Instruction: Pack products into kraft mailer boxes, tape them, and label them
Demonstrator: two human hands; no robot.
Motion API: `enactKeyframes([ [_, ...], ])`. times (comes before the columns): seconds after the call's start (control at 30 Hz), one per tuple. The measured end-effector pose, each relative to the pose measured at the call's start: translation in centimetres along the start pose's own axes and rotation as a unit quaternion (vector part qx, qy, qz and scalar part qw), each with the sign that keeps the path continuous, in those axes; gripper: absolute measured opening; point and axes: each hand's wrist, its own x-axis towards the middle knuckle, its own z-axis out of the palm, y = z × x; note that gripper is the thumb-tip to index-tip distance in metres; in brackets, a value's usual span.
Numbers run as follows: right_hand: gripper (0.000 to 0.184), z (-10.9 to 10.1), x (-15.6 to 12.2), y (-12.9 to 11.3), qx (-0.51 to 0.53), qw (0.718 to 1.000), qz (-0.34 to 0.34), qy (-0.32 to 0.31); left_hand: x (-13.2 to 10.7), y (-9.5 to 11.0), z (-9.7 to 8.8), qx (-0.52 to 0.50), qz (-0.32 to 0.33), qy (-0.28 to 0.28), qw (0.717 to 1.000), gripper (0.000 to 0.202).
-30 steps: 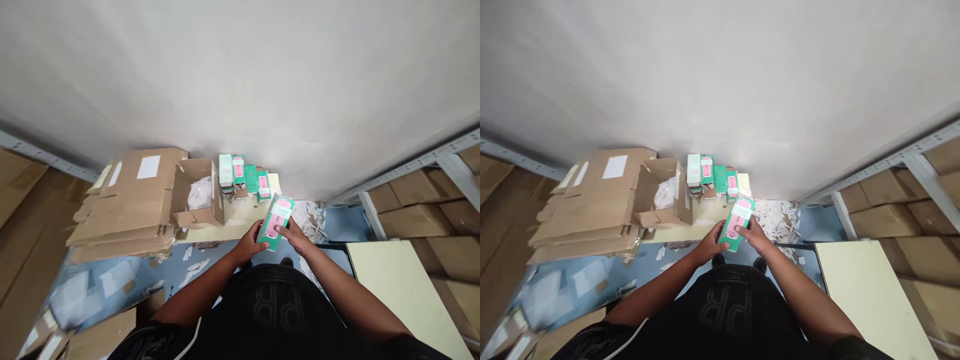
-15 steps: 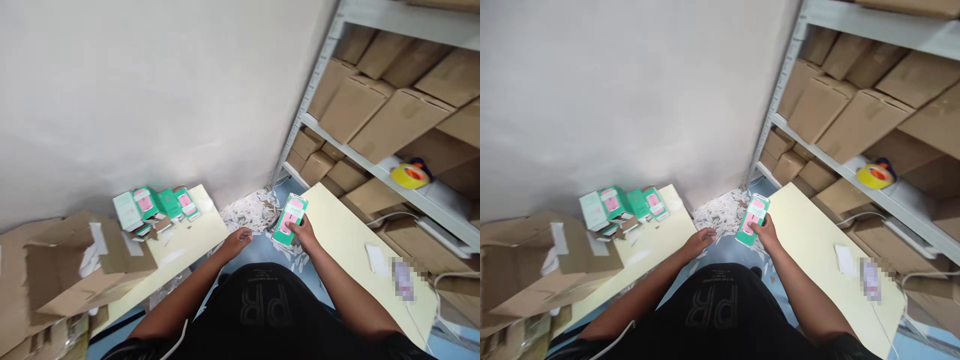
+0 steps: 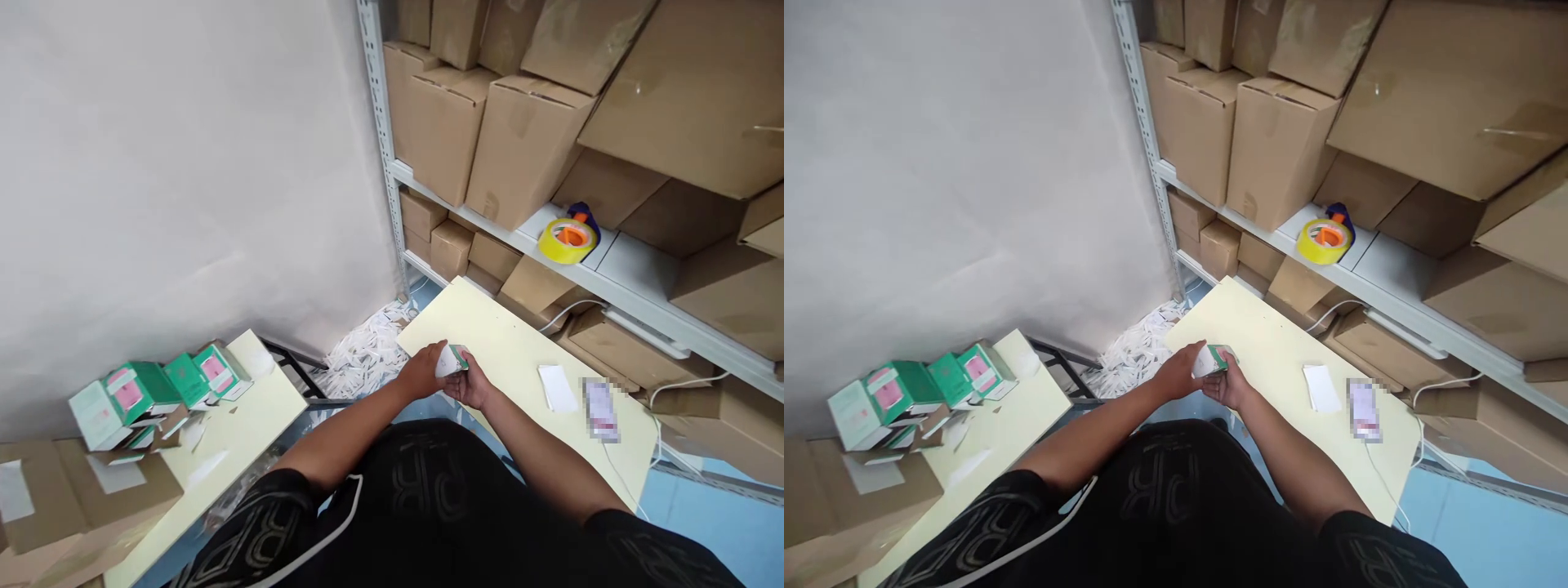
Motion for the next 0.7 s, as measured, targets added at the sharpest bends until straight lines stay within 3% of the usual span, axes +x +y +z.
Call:
enactKeyframes([
  [0.1,0.078,-2.0,0.8,-0.1,-0.069,0.997,-0.002,0.023,2.8,0.2,-0.5,0.058,-0.004,-0.035,0.998,0.088],
  [0.17,0.065,-3.4,0.9,0.1,-0.112,0.986,-0.091,0.083,4.3,0.3,-0.9,0.083,-0.029,-0.059,0.994,0.090],
  [0.23,0.060,-4.6,0.8,0.4,-0.180,0.951,-0.213,0.133,5.5,0.7,-1.0,0.099,-0.073,-0.073,0.990,0.093],
  [0.33,0.093,-5.2,0.7,0.4,-0.326,0.866,-0.342,0.162,7.1,1.2,-1.0,0.106,-0.104,-0.088,0.985,0.096],
  [0.4,0.102,-4.6,1.0,0.0,-0.396,0.817,-0.376,0.183,8.0,1.4,-1.1,0.107,-0.096,-0.105,0.984,0.096],
  [0.47,0.098,-3.5,1.6,-0.6,-0.424,0.788,-0.392,0.212,8.8,1.4,-1.6,0.108,-0.085,-0.129,0.982,0.094],
  [0.57,0.081,-1.7,2.8,-1.2,-0.418,0.771,-0.395,0.271,10.1,0.6,-2.8,0.092,-0.049,-0.161,0.981,0.092],
  [0.7,0.068,0.3,3.5,-1.0,-0.402,0.737,-0.382,0.385,12.3,-1.1,-4.2,0.037,0.055,-0.193,0.979,0.100],
])
